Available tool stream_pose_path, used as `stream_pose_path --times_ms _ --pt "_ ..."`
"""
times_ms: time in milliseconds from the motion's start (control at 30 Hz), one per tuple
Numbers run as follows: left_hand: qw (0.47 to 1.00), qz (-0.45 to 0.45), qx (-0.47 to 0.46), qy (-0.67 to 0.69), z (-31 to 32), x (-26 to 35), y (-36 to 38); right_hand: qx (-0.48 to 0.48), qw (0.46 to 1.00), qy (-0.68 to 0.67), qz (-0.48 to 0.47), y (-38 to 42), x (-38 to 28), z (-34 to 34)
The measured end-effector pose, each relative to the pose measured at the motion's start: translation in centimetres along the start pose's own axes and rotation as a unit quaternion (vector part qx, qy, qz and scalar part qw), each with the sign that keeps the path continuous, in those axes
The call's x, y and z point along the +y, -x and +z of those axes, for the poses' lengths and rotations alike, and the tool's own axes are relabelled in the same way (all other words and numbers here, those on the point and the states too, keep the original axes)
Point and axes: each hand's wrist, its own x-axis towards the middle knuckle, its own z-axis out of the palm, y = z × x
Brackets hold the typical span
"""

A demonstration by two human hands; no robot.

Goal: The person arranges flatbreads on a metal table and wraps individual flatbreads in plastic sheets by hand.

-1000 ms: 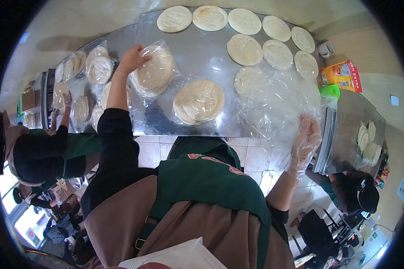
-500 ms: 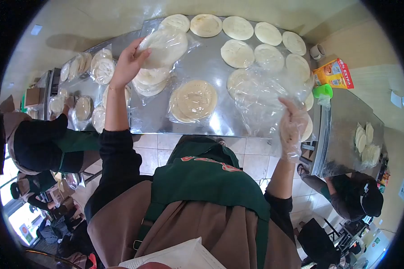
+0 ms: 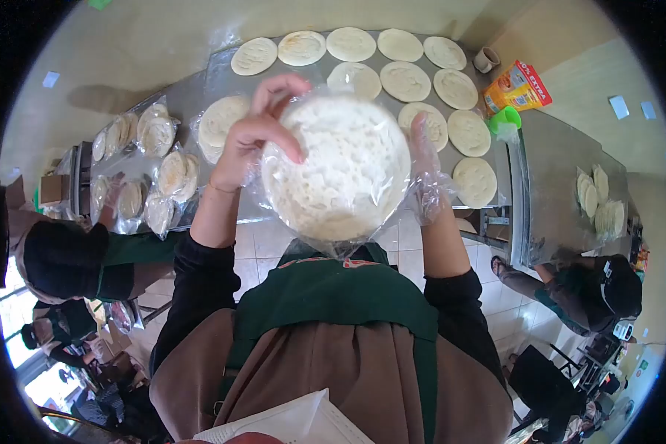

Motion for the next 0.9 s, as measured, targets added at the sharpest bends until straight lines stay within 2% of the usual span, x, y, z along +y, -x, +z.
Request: stream_pose_path --times_ms 33,100,133,167,233,267,400,467,500,567,600,667,767,900 --pt "0.997 -0.043 -0.037 0.06 0.7 -0.1 0.1 -0.049 0.997 -0.046 0.026 0.3 0.0 -0.3" --pt "0.994 -0.059 -0.056 0.071 1.6 0.4 0.2 -0.144 0.977 -0.138 0.075 0.9 -0.1 -1.0" --pt "0.989 -0.1 -0.084 0.07 1.6 0.5 0.4 -0.144 0.989 0.02 -0.039 0.1 0.7 -2.5" --pt "0.981 -0.142 -0.111 0.067 1.6 0.6 0.5 -0.14 0.989 0.019 -0.041 0.4 1.1 -3.1" --pt "0.979 -0.153 -0.126 0.046 2.0 0.4 0.5 -0.136 0.989 0.051 -0.04 1.6 0.8 -2.6" --pt "0.976 -0.165 -0.137 0.025 2.2 0.3 0.5 -0.153 0.982 0.113 0.013 2.0 -1.0 -2.2" --pt "0.981 -0.129 -0.136 0.044 2.9 0.1 0.5 -0.137 0.974 0.179 0.0 3.8 -2.7 -1.1" --pt "0.94 -0.293 0.067 0.159 3.1 1.2 0.3 0.016 0.988 0.156 -0.015 5.0 -3.8 -0.1" --pt "0.94 -0.293 0.064 0.16 2.9 1.5 0.4 0.019 0.988 0.155 -0.016 5.3 -4.3 -0.1" --pt "0.92 -0.357 0.081 0.142 2.3 1.9 0.6 -0.013 0.994 0.089 -0.059 5.9 -5.0 -0.5" --pt "0.919 -0.358 0.079 0.144 2.7 1.5 0.8 -0.011 0.994 0.088 -0.058 5.6 -4.6 -1.2" --pt "0.953 -0.294 0.066 0.028 3.7 0.4 1.6 0.026 0.969 0.19 -0.158 4.8 -2.9 -2.7" --pt "0.938 -0.328 0.106 -0.028 4.3 -1.5 1.8 0.052 0.961 0.199 -0.183 5.1 -2.4 -3.0" --pt "0.932 -0.328 0.148 -0.035 5.9 -2.4 1.3 0.032 0.963 0.184 -0.194 5.7 -2.6 -4.0"
